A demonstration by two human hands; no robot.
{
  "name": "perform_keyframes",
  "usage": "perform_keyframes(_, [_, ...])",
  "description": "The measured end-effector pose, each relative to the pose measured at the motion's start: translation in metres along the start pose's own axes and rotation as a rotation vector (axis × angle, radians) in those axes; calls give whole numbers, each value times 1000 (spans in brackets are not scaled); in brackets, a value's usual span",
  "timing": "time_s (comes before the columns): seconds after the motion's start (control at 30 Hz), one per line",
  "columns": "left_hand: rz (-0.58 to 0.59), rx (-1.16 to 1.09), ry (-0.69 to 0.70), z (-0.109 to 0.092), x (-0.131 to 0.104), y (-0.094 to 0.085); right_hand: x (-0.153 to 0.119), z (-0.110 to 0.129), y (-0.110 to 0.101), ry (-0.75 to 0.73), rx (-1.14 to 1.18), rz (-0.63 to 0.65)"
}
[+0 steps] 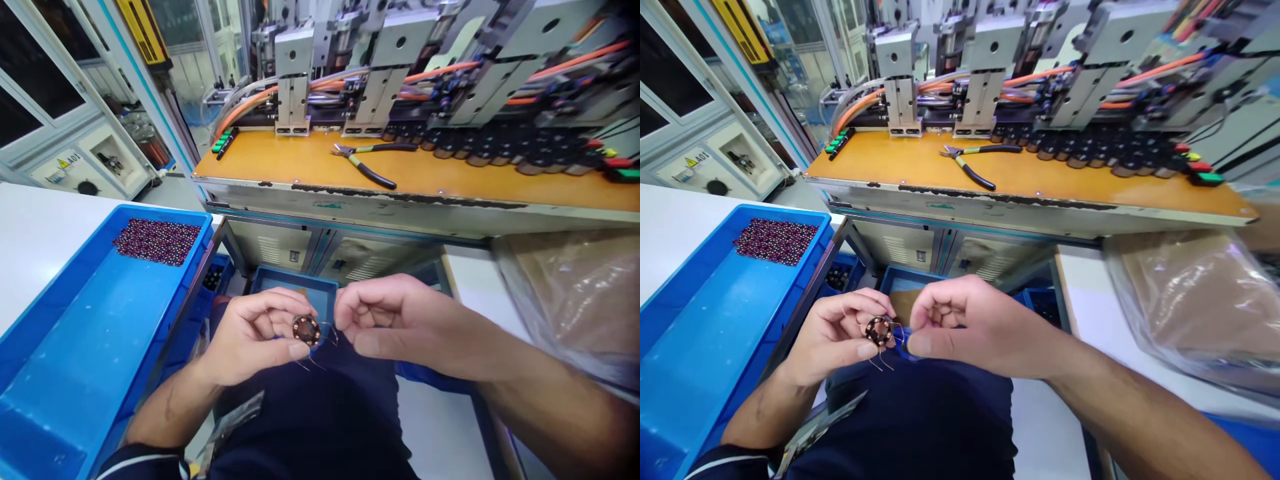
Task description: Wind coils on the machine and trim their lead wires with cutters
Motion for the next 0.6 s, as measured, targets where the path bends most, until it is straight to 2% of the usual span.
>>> perform_keyframes(0.17, [49, 17, -21, -1, -1, 4, 1, 2, 2, 1, -6, -67])
perform_keyframes(0.33, [110, -10, -112, 1, -2, 5, 1, 7, -11, -57, -296, 189])
perform_keyframes(0.43, [176, -30, -147, 2, -2, 9, 11, 22, -15, -176, -317, 123])
perform_keyframes(0.47, [190, -33, -151, 2, -2, 11, 15, 26, -13, -216, -293, 103])
perform_keyframes(0.6, [202, -35, -174, 4, -3, 12, 26, 31, 5, -298, -250, 160])
Point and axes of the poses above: each hand's wrist, its own x-axis towards the middle knuckle, its own y-axis out of the palm, z = x × y, the point moved 5 cm from there along x, towards the middle knuckle, and after that the axes turned 8 degrees about x, right-handed, at the moved point
